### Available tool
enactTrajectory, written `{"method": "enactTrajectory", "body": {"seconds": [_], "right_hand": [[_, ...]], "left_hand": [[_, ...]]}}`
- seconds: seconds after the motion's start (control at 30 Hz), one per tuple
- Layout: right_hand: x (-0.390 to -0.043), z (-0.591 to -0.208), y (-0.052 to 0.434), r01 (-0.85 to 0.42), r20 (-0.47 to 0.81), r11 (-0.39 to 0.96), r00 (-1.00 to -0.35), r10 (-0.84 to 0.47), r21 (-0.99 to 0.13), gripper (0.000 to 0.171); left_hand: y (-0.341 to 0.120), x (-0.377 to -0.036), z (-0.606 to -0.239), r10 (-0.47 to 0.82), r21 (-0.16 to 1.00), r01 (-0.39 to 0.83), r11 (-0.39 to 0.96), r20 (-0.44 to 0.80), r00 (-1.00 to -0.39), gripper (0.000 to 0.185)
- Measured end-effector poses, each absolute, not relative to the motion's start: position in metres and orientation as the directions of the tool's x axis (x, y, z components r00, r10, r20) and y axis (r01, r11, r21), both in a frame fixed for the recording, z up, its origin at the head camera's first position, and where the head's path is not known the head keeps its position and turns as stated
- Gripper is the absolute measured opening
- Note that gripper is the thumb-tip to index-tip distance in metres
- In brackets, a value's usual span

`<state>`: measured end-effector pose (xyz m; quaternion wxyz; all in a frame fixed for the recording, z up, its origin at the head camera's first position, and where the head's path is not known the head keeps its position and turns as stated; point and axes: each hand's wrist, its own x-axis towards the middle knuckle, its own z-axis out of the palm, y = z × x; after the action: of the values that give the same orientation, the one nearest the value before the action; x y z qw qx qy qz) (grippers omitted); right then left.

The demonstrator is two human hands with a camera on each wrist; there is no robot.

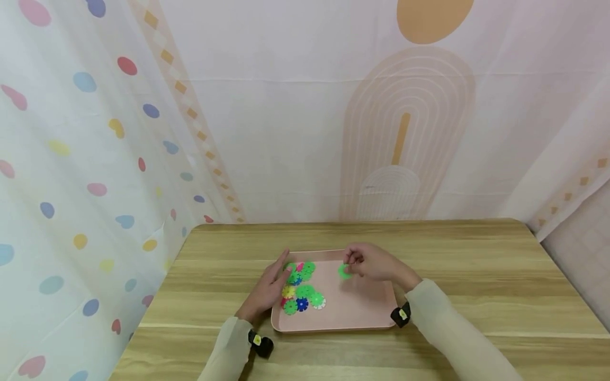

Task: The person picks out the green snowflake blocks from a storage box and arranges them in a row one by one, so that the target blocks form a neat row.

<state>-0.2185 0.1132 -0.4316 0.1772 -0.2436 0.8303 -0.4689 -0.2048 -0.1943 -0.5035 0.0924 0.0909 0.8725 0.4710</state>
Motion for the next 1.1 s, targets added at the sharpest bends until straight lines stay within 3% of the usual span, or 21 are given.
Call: {"method": "enactTrajectory", "body": {"seconds": [0.33,0.6,1.1], "right_hand": [[-0.214,-0.425,0.161,-0.185,-0.009,0.396,-0.898,-0.441,-0.900,0.011],[-0.212,-0.426,0.202,-0.060,-0.051,0.387,-0.961,-0.271,-0.920,0.024],[-0.212,-0.452,0.241,0.030,-0.085,0.383,-0.988,-0.128,-0.923,0.020]], "left_hand": [[-0.195,-0.204,-0.503,0.234,0.836,0.052,0.547,-0.092,-0.968,0.059],[-0.196,-0.204,-0.502,0.209,0.819,0.030,0.572,-0.110,-0.972,0.058],[-0.195,-0.205,-0.503,0.223,0.814,0.061,0.578,-0.085,-0.971,0.057]]}}
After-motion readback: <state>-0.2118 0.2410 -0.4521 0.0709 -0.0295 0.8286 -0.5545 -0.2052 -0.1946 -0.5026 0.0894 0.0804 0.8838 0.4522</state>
